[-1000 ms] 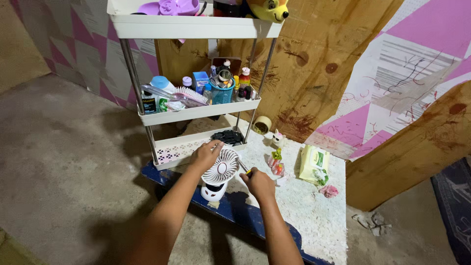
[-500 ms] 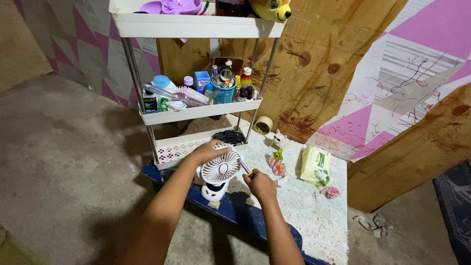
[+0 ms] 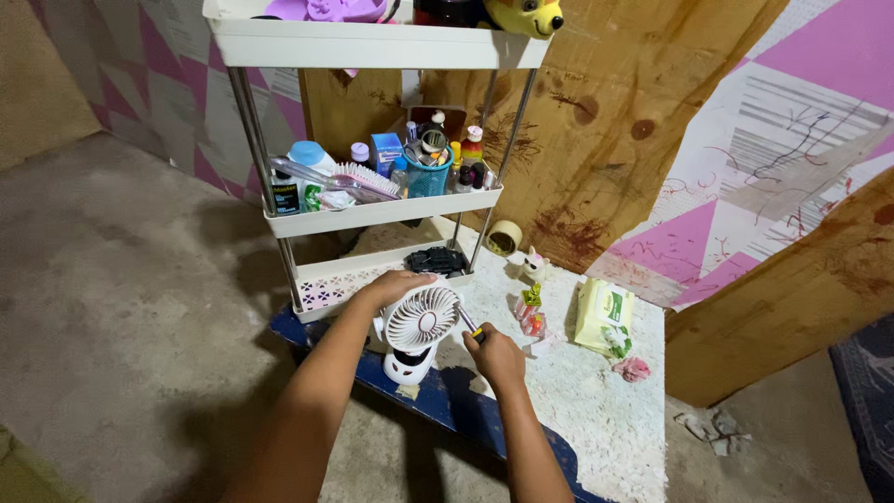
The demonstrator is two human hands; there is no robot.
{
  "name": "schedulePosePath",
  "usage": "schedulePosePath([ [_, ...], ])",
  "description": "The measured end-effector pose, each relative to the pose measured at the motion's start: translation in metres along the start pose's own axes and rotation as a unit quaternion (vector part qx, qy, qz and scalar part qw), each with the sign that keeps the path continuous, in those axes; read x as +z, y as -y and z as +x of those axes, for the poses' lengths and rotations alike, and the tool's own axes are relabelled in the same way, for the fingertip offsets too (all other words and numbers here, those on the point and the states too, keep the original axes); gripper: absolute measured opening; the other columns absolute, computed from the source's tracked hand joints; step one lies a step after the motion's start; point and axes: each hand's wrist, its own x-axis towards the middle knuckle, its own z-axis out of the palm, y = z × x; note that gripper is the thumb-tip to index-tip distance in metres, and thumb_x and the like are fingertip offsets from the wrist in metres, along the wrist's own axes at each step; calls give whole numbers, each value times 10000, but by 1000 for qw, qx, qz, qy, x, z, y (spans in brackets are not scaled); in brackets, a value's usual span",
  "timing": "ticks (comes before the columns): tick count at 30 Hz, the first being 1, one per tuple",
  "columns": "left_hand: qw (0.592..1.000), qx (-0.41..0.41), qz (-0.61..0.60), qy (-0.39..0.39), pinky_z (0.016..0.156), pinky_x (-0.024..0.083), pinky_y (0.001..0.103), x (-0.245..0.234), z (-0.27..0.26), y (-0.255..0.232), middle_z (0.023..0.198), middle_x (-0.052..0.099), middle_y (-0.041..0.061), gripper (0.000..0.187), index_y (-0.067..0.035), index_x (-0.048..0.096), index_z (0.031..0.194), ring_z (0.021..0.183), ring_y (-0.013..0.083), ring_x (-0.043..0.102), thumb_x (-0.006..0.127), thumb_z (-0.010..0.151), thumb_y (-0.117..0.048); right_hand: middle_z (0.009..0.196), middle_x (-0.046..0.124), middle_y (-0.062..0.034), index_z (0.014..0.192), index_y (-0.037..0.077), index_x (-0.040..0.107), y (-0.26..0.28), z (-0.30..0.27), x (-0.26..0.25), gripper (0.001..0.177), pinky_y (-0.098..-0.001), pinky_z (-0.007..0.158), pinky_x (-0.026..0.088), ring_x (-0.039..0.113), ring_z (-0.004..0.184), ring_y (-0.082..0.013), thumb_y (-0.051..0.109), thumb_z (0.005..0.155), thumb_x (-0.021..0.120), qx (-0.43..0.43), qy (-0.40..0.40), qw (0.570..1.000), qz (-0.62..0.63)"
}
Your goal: The person uses a screwdriver to unscrew the front grille of a small white fan. They remove the grille, inspect the fan blades, and then reattach the grille, securing it with the screwdriver. The task involves disassembling and reassembling the fan's front cover.
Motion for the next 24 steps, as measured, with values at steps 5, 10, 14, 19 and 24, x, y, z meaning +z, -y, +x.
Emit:
schedulePosePath([
  [5, 999, -22, 26, -37, 844, 566, 361, 0, 0, 3, 1141, 773, 119, 692, -63, 760, 1204, 960, 209, 739, 664, 834, -639, 822, 742, -177, 939, 143, 695, 1, 1, 18, 436, -519, 705, 544, 713, 808, -406, 572, 873, 653, 33, -11, 999, 31],
  [10, 999, 2, -6, -44, 839, 561, 329, 0, -1, 5, 1115, 788, 88, 670, -71, 766, 1180, 950, 172, 739, 672, 837, -638, 817, 751, -163, 980, 170, 703, 2, 5, 37, 422, -504, 702, 552, 720, 809, -397, 574, 869, 650, 51, -26, 996, 64],
  [14, 999, -15, -18, -41, 795, 569, 335, 0, -5, 1, 1041, 806, 88, 658, -50, 802, 1117, 884, 172, 749, 670, 838, -631, 832, 751, -159, 1003, 178, 703, -2, 11, 47, 418, -502, 705, 554, 722, 818, -396, 569, 862, 657, 55, -29, 996, 72],
  [19, 997, 13, -57, -44, 777, 578, 325, 3, 4, 8, 1001, 813, 101, 647, 2, 811, 1071, 840, 169, 742, 733, 822, -589, 820, 752, -155, 1017, 179, 700, -7, 14, 53, 421, -497, 705, 554, 726, 813, -387, 563, 848, 666, 49, -47, 994, 91],
  [24, 997, 37, -22, -68, 834, 560, 313, 4, 2, 10, 1048, 799, 93, 605, -32, 790, 1125, 918, 175, 737, 705, 858, -569, 835, 753, -158, 994, 159, 701, -8, 15, 41, 426, -501, 714, 550, 723, 819, -384, 567, 880, 652, 37, -15, 997, 60],
])
